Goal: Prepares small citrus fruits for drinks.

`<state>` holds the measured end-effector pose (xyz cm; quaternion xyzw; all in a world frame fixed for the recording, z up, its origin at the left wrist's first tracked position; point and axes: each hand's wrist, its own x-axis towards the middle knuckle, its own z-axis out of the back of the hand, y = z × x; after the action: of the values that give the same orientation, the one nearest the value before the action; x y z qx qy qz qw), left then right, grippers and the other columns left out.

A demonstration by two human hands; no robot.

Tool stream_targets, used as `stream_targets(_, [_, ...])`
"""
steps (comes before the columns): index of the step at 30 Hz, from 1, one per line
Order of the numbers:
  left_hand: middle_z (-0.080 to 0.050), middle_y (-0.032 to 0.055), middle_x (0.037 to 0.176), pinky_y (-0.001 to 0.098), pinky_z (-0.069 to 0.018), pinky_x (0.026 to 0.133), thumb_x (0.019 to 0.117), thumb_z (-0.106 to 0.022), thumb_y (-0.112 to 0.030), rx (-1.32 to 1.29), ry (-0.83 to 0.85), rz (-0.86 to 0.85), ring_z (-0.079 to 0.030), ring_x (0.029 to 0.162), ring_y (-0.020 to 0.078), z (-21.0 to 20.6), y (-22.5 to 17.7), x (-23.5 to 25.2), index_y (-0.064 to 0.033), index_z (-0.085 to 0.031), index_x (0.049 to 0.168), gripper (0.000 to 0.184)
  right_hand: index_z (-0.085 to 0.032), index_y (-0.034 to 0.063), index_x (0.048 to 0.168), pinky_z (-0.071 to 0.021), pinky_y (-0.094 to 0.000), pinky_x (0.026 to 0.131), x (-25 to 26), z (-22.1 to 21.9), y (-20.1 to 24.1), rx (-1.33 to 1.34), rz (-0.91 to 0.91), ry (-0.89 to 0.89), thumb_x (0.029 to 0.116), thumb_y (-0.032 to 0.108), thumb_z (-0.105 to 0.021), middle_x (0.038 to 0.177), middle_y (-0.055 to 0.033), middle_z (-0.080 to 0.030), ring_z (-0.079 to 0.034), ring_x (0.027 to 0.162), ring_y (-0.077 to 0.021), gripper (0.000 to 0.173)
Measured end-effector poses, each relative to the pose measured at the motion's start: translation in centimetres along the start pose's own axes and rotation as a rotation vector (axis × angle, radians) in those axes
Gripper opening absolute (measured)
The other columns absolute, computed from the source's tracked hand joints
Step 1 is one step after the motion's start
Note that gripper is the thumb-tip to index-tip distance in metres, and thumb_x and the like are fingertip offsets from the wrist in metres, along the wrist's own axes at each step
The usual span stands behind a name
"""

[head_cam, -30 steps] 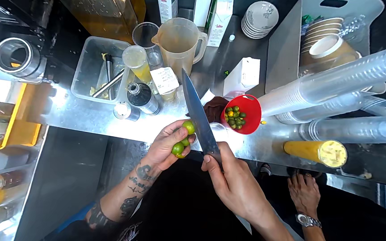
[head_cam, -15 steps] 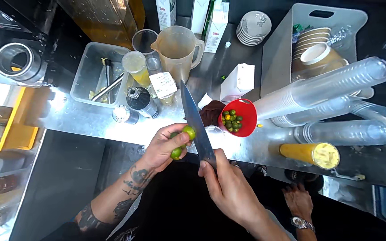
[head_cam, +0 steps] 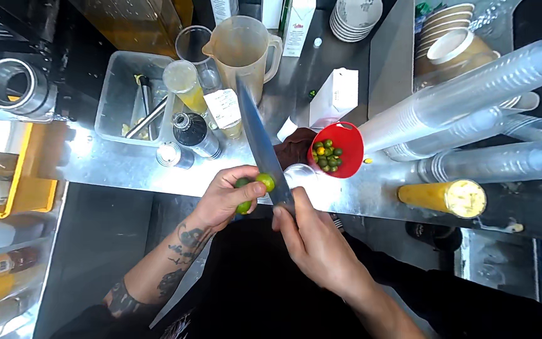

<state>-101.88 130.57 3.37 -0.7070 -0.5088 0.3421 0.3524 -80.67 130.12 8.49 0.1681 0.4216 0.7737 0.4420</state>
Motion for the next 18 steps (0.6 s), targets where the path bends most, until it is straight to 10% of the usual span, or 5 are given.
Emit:
stream_targets(10, [-0.071,0.0054,0.095,0.0192,-0.0520,0.055,0.0959,-0.071,-0.022,0.297,-0.098,0.058,-0.061,0.066,0.0069,1.1,-2.4,0.9,-0.0081,-0.073,0.115,0.023,-0.054,0.0170,0.116,-0.0520,-0.0281,0.044,-1.5,3.2,-2.3,0.130,-0.051,-0.071,0.1088,0.031,-0.045,0.076,0.0076,-0.066,-0.058,0.050,-0.0058,0.018])
stream_targets(18, [-0.074,0.0046,0.108,0.0521,-0.0577,0.085,0.0979,-0.067,-0.037,1.735,0.243,0.108,-0.070,0.102,0.0254,2.7,0.4,4.2,-0.0157,-0.074,0.113,0.027,-0.052,0.0165,0.120,-0.0501,-0.0245,0.039,-4.8,5.3,-6.8,0.318,-0.102,-0.303,0.1086,0.033,-0.046,0.082,0.0055,-0.072,-0.058,0.047,-0.0073,0.020])
